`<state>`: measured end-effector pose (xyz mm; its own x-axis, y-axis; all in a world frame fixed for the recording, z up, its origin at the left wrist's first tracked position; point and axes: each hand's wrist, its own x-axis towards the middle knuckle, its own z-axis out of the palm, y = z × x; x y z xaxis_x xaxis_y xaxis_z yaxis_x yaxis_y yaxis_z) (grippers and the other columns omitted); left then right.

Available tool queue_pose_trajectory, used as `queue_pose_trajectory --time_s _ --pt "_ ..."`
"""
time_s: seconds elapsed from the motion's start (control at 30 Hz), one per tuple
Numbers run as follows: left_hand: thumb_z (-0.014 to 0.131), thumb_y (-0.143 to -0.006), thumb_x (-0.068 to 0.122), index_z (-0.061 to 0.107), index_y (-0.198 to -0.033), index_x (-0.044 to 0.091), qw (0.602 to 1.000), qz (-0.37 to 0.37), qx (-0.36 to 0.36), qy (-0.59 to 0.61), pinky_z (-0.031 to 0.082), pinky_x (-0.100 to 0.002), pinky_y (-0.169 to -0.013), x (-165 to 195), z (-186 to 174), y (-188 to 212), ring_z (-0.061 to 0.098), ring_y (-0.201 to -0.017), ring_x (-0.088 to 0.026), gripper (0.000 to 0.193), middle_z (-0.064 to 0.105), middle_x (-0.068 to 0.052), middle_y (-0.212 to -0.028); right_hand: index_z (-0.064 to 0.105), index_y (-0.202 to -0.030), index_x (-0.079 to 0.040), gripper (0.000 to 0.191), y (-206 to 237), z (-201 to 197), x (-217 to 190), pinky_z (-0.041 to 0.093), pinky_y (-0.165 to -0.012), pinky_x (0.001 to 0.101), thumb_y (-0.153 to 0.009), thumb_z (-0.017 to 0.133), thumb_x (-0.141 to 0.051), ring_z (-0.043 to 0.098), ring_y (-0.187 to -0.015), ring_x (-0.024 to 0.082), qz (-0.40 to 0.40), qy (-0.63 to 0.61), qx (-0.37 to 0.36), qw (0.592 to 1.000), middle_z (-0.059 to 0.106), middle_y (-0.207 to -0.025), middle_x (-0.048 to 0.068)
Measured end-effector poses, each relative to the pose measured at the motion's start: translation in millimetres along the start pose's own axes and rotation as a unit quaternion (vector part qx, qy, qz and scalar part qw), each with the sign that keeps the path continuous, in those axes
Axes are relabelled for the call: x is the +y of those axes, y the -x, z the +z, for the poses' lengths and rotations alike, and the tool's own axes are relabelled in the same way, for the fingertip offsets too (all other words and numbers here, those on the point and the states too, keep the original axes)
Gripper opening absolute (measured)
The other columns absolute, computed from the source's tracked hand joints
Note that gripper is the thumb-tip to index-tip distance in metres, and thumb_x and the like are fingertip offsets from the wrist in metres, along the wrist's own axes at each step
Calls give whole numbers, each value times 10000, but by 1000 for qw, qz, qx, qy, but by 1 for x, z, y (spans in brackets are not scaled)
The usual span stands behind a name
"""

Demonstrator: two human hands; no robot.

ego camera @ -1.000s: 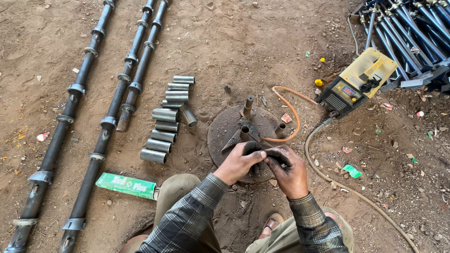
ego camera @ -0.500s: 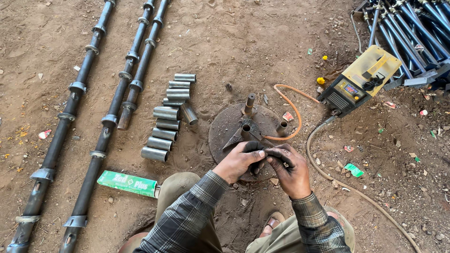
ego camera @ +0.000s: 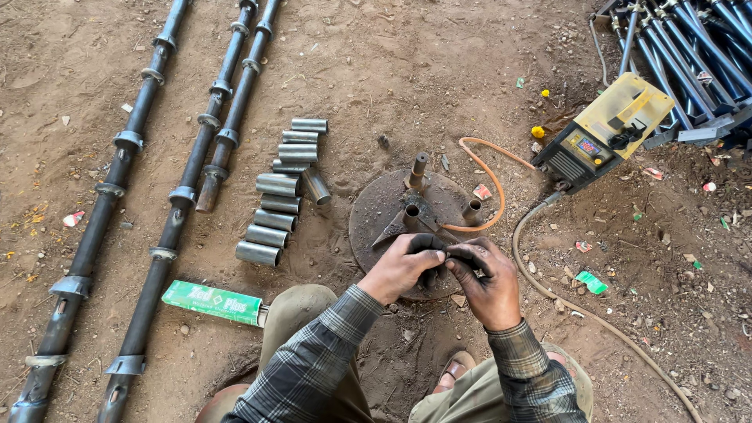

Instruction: The person sits on the ground and repeatedly picks up small metal rings, then fits them onto short metal tubes mounted on a circular jig. The person handles the rings and tubes by hand, adjusting and seating each ring before moving to the next tube.

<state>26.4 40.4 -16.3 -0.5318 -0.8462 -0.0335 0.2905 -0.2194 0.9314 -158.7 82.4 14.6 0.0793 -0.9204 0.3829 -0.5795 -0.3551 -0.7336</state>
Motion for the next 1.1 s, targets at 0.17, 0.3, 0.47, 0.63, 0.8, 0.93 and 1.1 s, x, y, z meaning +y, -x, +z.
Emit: queue_pose_trajectory --time_s 0.17,0.3,0.47,0.63,0.8,0.93,1.1 --pt "669 -967 148 711 -997 -15 1000 -11 12 -12 495 -245 -552 5 0 1 591 -612 -71 171 645 -2 -781 773 -1123 -118 304 0 0 0 602 -809 319 -823 811 -146 732 -989 200 -18 18 6 1000 739 -1075 68" --pt "686 -957 144 716 -1009 -26 1000 -9 17 -4 505 -246 -553 4 0 2 603 -617 -77 180 655 -12 -782 768 -1133 -119 323 1 1 0 606 -810 325 -815 818 -140 733 -999 207 -25 23 8 999 732 -1086 82" --pt "681 -947 144 715 -1036 -9 999 -2 21 32 511 -243 -559 -3 1 0 602 -641 -67 180 683 -8 -817 763 -1139 -103 357 1 0 0 603 -816 334 -789 828 -119 726 -1002 222 -37 31 4 999 721 -1104 100" --pt "692 -964 137 713 -1034 -13 999 8 13 49 506 -242 -580 -6 1 -3 594 -651 -66 167 657 1 -810 763 -1142 -80 272 2 -3 -1 586 -812 323 -871 775 -102 727 -985 207 -25 -15 6 1000 724 -1068 87" --pt "690 -958 128 714 -990 -12 1000 6 14 22 488 -248 -559 -6 3 -2 578 -626 -74 145 621 1 -765 767 -1123 -68 199 3 -1 4 574 -776 290 -934 729 -117 712 -942 170 -6 -63 5 998 717 -1029 70" --pt "677 -952 144 708 -970 -6 992 45 29 -112 486 -255 -582 -4 7 2 569 -653 -68 155 626 6 -761 757 -1076 -49 145 9 4 12 576 -717 265 -951 697 -93 703 -839 135 53 -103 8 993 725 -951 46" --pt "669 -928 147 697 -966 -11 965 98 51 -238 517 -277 -651 4 13 4 596 -703 -87 165 660 -28 -765 749 -1042 -26 145 11 1 22 568 -724 253 -929 661 -5 685 -816 118 72 -132 40 988 727 -942 39"
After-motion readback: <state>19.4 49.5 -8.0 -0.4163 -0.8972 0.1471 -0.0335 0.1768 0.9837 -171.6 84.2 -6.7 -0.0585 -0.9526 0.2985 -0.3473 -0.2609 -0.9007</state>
